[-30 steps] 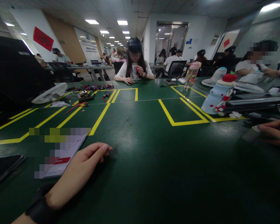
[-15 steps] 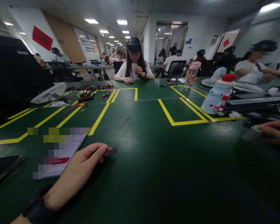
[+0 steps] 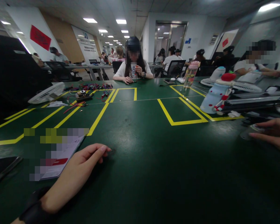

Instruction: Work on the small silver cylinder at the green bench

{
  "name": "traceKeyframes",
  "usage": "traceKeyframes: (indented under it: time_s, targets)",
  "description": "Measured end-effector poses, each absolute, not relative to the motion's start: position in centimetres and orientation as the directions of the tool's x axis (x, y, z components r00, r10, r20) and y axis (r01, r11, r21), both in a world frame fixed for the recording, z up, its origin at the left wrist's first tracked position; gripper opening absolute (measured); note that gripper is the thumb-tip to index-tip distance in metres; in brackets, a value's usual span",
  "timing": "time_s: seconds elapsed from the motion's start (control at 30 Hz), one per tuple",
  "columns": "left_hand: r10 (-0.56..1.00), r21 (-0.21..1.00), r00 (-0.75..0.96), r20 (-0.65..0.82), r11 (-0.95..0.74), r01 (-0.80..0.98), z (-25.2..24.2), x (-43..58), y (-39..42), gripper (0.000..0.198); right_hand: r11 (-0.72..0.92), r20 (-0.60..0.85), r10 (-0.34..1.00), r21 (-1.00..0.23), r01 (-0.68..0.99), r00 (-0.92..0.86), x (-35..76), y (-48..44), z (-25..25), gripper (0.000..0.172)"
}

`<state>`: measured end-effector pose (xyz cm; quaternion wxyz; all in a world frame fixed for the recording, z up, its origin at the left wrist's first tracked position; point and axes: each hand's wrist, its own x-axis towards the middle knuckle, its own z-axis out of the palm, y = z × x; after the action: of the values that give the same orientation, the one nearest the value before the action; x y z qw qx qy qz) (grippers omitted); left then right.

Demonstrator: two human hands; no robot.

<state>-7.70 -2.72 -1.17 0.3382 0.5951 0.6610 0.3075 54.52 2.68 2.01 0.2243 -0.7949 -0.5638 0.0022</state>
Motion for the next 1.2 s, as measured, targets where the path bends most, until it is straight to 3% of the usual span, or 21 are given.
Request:
traceKeyframes:
  time_s: [0.07, 0.13, 0.2, 0.27, 0.37, 0.57, 0.67, 0.77, 0.97, 1.1, 1.2]
  targets:
    - [0.995, 0.806, -0.063, -0.076, 0.099, 0.583, -1.2, -7.6, -2.6, 0.04, -0.275, 0.226, 0.889, -0.433, 0.858, 0.399, 51.6, 2.2, 2.4, 0.046]
    - [0.996, 0.798, -0.056, -0.071, 0.09, 0.596, -1.1, -7.4, -2.6, 0.041, -0.123, 0.355, 0.873, -0.501, 0.857, 0.333, 47.3, 1.7, 2.3, 0.046]
    - [0.997, 0.785, -0.043, -0.071, 0.082, 0.614, -1.0, -7.3, -2.6, 0.04, 0.183, 0.472, 0.876, -0.512, 0.839, 0.097, 42.1, 1.0, 1.9, 0.043]
    - [0.997, 0.778, -0.034, -0.072, 0.078, 0.624, -0.9, -7.2, -2.6, 0.039, 0.469, 0.493, 0.843, -0.48, 0.741, -0.215, 36.7, 0.4, 1.6, 0.039]
    - [0.996, 0.773, -0.029, -0.081, 0.081, 0.629, -0.8, -7.3, -2.8, 0.037, 0.672, 0.412, 0.74, -0.494, 0.552, -0.532, 29.6, -0.2, 1.3, 0.033]
    - [0.996, 0.756, 0.0, -0.084, 0.064, 0.651, -0.8, -7.2, -2.9, 0.035, 0.695, 0.339, 0.672, -0.596, 0.402, -0.659, 24.2, -0.3, 0.0, 0.031]
    - [0.999, 0.718, 0.051, -0.008, -0.029, 0.695, -0.1, -5.5, -2.9, 0.033, 0.632, 0.316, 0.725, -0.658, 0.409, -0.612, 24.4, -0.3, -0.8, 0.051]
    - [0.972, 0.684, 0.209, 0.106, -0.224, 0.694, 1.3, -2.0, -2.7, 0.031, 0.545, 0.253, 0.774, -0.734, 0.406, -0.58, 24.4, -0.2, -1.2, 0.069]
    - [0.871, 0.694, 0.416, 0.262, -0.469, 0.545, 4.1, 4.0, -1.3, 0.02, 0.492, 0.228, 0.788, -0.793, 0.36, -0.572, 24.0, 0.0, -1.2, 0.059]
    - [0.892, 0.697, 0.287, 0.348, -0.451, 0.557, 4.5, 3.5, -0.8, 0.012, 0.502, 0.248, 0.812, -0.758, 0.416, -0.528, 24.0, -0.1, -1.0, 0.057]
    - [0.927, 0.716, 0.219, 0.303, -0.374, 0.59, 3.7, 2.6, -0.9, 0.008, 0.524, 0.296, 0.826, -0.715, 0.462, -0.479, 24.1, 0.0, -0.9, 0.051]
